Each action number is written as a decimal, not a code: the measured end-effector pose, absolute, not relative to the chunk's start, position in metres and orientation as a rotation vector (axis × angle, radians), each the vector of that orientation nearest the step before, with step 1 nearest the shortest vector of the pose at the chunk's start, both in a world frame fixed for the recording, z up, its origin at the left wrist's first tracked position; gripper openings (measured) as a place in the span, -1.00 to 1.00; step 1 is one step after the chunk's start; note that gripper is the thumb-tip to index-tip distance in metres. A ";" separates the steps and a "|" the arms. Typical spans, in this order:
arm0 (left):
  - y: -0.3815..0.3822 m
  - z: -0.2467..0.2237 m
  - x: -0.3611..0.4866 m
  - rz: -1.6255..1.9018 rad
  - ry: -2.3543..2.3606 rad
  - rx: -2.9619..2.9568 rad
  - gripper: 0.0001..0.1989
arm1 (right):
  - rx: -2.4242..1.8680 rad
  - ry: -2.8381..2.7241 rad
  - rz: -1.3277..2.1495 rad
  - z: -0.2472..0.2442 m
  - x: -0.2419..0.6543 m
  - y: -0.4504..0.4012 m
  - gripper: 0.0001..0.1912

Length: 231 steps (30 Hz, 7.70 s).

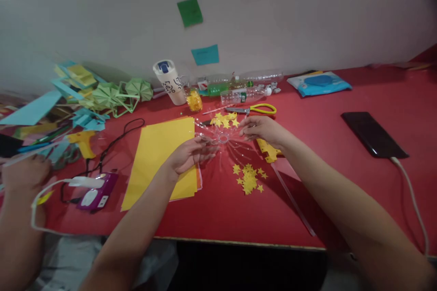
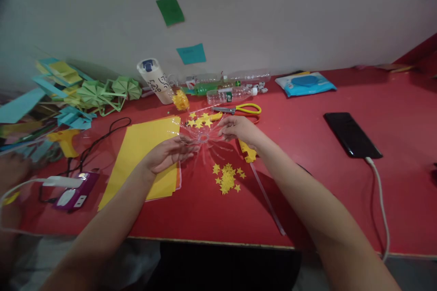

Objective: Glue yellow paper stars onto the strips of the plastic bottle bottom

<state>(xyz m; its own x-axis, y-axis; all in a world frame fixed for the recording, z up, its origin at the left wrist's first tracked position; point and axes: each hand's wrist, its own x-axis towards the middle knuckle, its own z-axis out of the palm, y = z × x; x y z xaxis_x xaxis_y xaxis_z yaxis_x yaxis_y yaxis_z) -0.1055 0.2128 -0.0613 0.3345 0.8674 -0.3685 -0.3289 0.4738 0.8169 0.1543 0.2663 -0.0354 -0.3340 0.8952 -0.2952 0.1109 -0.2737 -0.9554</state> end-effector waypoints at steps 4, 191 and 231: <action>0.217 -0.064 -0.104 0.865 0.887 0.598 -0.82 | -1.234 -1.357 1.696 -0.023 0.165 0.266 -0.84; 0.196 -0.071 -0.052 1.307 0.868 0.762 -0.58 | -0.757 -2.176 -0.005 -0.014 0.126 0.195 -0.77; 0.200 -0.083 -0.055 1.271 0.879 0.681 -0.51 | -0.731 -2.227 -0.136 -0.010 0.127 0.192 -0.79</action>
<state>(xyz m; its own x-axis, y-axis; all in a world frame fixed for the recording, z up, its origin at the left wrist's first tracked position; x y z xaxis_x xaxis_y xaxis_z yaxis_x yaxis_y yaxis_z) -0.0551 0.1997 -0.0826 0.0637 0.9821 -0.1774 -0.5127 0.1847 0.8385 0.1266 0.1924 -0.0100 -0.5359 0.4611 0.7072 0.5436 0.8294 -0.1289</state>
